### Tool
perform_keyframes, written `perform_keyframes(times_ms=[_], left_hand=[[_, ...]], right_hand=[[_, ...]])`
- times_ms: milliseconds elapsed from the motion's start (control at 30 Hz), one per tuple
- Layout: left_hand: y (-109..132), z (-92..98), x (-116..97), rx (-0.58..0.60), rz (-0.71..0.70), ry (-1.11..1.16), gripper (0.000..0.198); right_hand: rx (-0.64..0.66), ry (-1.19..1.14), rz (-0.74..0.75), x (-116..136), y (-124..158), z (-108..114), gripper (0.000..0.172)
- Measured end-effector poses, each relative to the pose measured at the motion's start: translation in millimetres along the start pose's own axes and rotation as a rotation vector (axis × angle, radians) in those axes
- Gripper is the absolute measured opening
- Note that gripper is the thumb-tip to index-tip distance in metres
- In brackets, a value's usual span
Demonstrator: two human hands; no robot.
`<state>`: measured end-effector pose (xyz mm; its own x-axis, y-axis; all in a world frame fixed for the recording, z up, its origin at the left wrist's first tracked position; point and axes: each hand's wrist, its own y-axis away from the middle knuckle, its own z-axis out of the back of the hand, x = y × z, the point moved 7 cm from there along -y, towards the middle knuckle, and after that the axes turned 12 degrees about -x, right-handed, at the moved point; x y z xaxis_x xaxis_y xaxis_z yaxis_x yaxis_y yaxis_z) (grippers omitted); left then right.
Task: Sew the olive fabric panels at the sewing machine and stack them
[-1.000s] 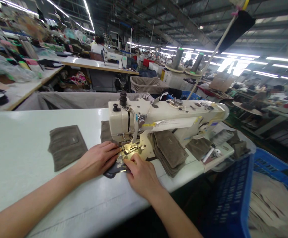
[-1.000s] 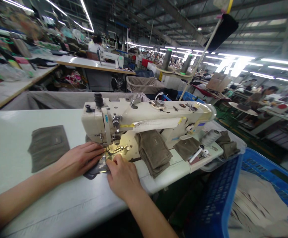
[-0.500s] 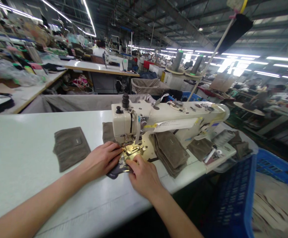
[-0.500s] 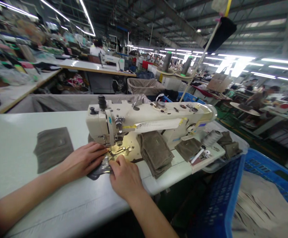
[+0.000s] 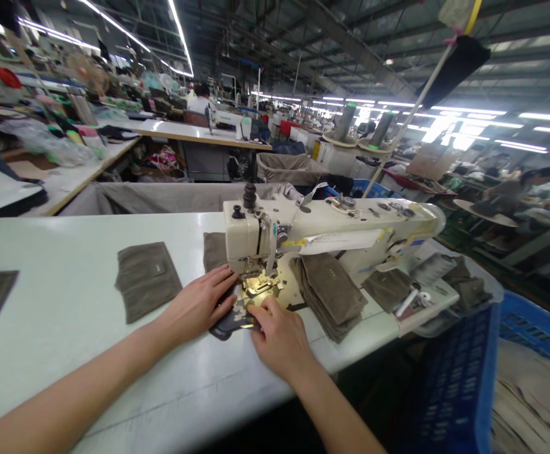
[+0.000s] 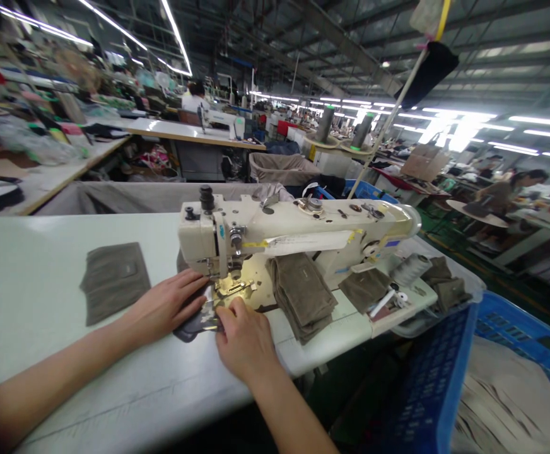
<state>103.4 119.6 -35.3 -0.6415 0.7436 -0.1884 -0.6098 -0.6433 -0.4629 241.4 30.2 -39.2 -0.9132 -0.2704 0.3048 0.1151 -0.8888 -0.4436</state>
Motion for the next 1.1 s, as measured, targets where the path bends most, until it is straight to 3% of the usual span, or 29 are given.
perform_keyframes(times_ms=[133, 367, 500, 633, 733, 867, 967, 1100], left_hand=[[17.3, 5.8, -6.2, -0.002, -0.002, -0.024, 0.047], [84.9, 37.9, -55.4, -0.084, -0.158, -0.122, 0.045], [93.5, 49.9, -66.4, -0.085, -0.145, -0.104, 0.043], [78.9, 60.9, -47.1, -0.09, 0.006, -0.092, 0.043], [66.8, 67.6, -7.4, -0.024, 0.318, -0.247, 0.052], [61.6, 65.2, 30.4, 0.102, 0.619, -0.357, 0.041], [59.0, 59.8, 32.2, 0.034, 0.681, -0.199, 0.025], [59.2, 57.7, 19.1, -0.105, 0.697, 0.002, 0.012]], right_hand=[[-0.025, 0.023, -0.08, -6.0, 1.8, 1.5, 0.022], [-0.058, 0.016, -0.133, -12.5, 3.4, 1.1, 0.014], [-0.065, 0.024, -0.116, -12.2, 3.8, 0.4, 0.015], [-0.073, 0.019, -0.109, -12.7, 5.0, -0.5, 0.015], [-0.078, 0.027, -0.103, -12.5, 5.1, -0.6, 0.015], [-0.064, 0.024, -0.104, -11.6, 4.9, -0.3, 0.015], [-0.049, 0.015, -0.11, -11.8, 6.5, -0.8, 0.019], [-0.046, 0.023, -0.111, -14.2, 10.2, -4.0, 0.028]])
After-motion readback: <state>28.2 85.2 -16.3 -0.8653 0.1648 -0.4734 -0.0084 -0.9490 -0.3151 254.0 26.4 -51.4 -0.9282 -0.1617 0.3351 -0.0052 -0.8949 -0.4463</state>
